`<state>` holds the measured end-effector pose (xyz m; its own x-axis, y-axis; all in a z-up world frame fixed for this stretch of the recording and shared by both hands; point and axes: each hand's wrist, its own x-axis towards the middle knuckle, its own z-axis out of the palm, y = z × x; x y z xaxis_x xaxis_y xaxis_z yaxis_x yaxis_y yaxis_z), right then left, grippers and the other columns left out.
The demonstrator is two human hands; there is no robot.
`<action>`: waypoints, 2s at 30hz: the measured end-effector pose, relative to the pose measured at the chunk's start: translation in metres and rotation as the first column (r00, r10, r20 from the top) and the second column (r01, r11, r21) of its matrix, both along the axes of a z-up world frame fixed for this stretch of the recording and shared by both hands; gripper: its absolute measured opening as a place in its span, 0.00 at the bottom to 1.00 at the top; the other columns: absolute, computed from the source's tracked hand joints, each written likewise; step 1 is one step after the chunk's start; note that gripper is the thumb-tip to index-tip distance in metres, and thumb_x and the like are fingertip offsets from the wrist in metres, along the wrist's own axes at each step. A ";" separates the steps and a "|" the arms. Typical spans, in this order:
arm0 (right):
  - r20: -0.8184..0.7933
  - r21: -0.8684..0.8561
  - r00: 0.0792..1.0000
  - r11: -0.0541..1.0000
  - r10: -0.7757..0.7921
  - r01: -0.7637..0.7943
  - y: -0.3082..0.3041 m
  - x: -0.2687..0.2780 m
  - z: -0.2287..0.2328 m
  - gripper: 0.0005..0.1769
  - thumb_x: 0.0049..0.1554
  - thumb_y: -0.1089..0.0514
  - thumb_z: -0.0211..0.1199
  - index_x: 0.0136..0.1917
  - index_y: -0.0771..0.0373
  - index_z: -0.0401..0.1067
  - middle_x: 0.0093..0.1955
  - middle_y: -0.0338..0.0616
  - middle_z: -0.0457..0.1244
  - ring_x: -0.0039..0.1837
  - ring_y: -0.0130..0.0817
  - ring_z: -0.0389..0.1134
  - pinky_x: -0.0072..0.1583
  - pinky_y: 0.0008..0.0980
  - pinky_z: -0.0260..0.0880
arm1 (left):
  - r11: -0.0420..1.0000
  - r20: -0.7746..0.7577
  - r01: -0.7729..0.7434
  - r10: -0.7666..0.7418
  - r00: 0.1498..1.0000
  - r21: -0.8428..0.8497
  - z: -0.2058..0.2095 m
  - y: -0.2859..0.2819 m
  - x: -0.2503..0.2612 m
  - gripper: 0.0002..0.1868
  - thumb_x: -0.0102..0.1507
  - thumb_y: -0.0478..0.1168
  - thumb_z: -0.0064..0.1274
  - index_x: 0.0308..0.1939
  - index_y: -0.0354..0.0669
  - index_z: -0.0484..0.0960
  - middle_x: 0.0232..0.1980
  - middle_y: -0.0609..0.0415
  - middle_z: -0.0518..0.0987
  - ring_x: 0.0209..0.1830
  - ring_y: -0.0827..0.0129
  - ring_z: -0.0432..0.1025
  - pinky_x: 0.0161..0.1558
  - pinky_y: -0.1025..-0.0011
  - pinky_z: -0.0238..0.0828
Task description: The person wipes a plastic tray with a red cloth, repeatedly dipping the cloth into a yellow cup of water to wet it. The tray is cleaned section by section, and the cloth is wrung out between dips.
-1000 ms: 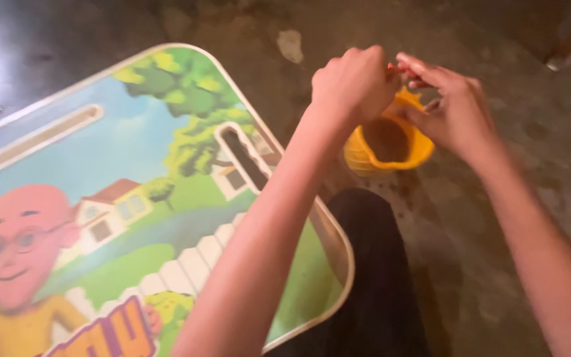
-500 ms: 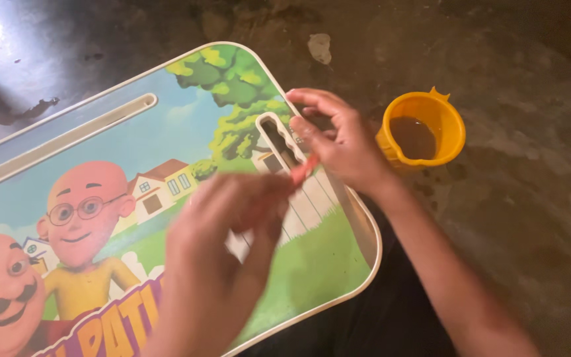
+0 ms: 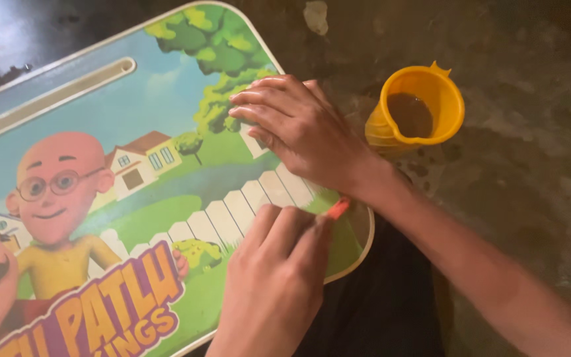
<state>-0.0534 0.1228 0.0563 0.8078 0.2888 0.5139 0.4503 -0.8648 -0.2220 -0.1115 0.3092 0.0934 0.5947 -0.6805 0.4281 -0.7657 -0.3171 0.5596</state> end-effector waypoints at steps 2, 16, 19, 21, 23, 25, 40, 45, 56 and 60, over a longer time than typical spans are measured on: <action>-0.005 0.012 0.998 0.998 0.057 -0.057 -0.001 0.001 -0.003 0.14 0.66 0.60 0.62 0.65 0.61 0.73 0.70 0.37 0.65 0.74 0.39 0.62 0.70 0.44 0.62 | 0.998 0.075 -0.035 0.031 0.997 0.054 0.000 -0.005 -0.004 0.15 0.59 0.31 0.55 0.50 0.32 0.83 0.42 0.50 0.75 0.43 0.58 0.70 0.43 0.63 0.70; -0.075 0.255 0.996 0.967 0.046 -0.026 -0.009 0.004 -0.008 0.07 0.69 0.63 0.61 0.59 0.65 0.75 0.61 0.45 0.69 0.67 0.44 0.69 0.68 0.41 0.71 | 0.993 0.238 -0.005 -0.024 0.971 0.120 -0.022 0.054 -0.023 0.06 0.58 0.33 0.57 0.36 0.31 0.82 0.43 0.48 0.74 0.46 0.60 0.70 0.44 0.63 0.73; -0.102 0.278 0.993 0.960 0.056 -0.025 -0.006 0.005 -0.004 0.08 0.70 0.65 0.59 0.61 0.65 0.74 0.62 0.47 0.68 0.68 0.44 0.69 0.68 0.40 0.71 | 0.995 0.098 0.087 -0.082 0.992 -0.048 -0.023 0.011 -0.029 0.10 0.55 0.34 0.58 0.39 0.33 0.84 0.45 0.48 0.74 0.48 0.57 0.70 0.44 0.63 0.71; -0.113 0.299 0.991 0.954 0.068 -0.031 -0.008 0.005 -0.002 0.08 0.70 0.67 0.58 0.62 0.65 0.73 0.63 0.48 0.68 0.69 0.44 0.69 0.69 0.39 0.71 | 0.984 0.001 0.142 -0.143 0.990 -0.110 -0.021 -0.026 -0.032 0.08 0.53 0.33 0.59 0.33 0.31 0.82 0.46 0.46 0.75 0.51 0.53 0.71 0.46 0.62 0.73; -0.116 0.332 0.988 0.942 0.097 -0.054 -0.011 0.009 -0.002 0.08 0.71 0.68 0.58 0.62 0.65 0.73 0.65 0.48 0.68 0.70 0.43 0.70 0.70 0.37 0.71 | 0.994 0.034 0.099 -0.097 0.995 -0.054 -0.023 -0.011 -0.032 0.05 0.60 0.34 0.60 0.35 0.33 0.83 0.46 0.50 0.75 0.47 0.57 0.69 0.43 0.62 0.70; -0.123 0.316 0.989 0.948 0.079 -0.037 -0.008 0.008 -0.004 0.09 0.68 0.69 0.59 0.61 0.65 0.73 0.62 0.48 0.68 0.68 0.44 0.70 0.69 0.38 0.71 | 1.000 0.082 0.027 -0.027 0.996 0.000 -0.023 0.020 -0.026 0.05 0.62 0.35 0.60 0.39 0.35 0.85 0.44 0.54 0.74 0.44 0.61 0.67 0.41 0.63 0.69; -0.336 0.566 0.940 0.811 0.060 0.150 -0.013 0.014 -0.007 0.12 0.67 0.71 0.55 0.60 0.62 0.74 0.59 0.43 0.67 0.55 0.33 0.66 0.56 0.30 0.68 | 0.787 0.316 -0.584 0.512 0.799 0.201 -0.016 0.048 -0.012 0.08 0.62 0.29 0.60 0.45 0.30 0.85 0.34 0.49 0.70 0.35 0.58 0.67 0.33 0.61 0.63; -0.209 0.673 0.965 0.739 0.156 0.026 -0.012 0.008 -0.006 0.15 0.69 0.71 0.50 0.66 0.62 0.68 0.66 0.41 0.65 0.69 0.30 0.68 0.70 0.27 0.68 | 0.874 0.033 -0.486 0.486 0.873 -0.015 -0.031 -0.026 -0.029 0.12 0.54 0.29 0.56 0.41 0.33 0.84 0.39 0.48 0.74 0.40 0.58 0.70 0.38 0.62 0.67; -0.130 0.136 0.990 0.990 0.061 -0.044 0.002 0.006 0.003 0.13 0.74 0.59 0.53 0.68 0.65 0.69 0.67 0.50 0.64 0.71 0.46 0.64 0.71 0.42 0.65 | 0.526 0.401 -0.824 0.723 0.563 0.208 -0.038 0.097 0.034 0.11 0.53 0.37 0.54 0.37 0.35 0.76 0.40 0.45 0.74 0.41 0.52 0.72 0.41 0.58 0.68; -0.121 -0.106 0.993 0.994 -0.013 0.000 0.010 0.006 0.006 0.15 0.72 0.56 0.53 0.67 0.64 0.71 0.68 0.48 0.65 0.71 0.45 0.64 0.70 0.46 0.61 | 0.718 0.125 -0.688 0.696 0.707 -0.106 -0.050 0.004 0.007 0.13 0.53 0.31 0.49 0.41 0.31 0.76 0.47 0.42 0.75 0.48 0.49 0.71 0.48 0.54 0.69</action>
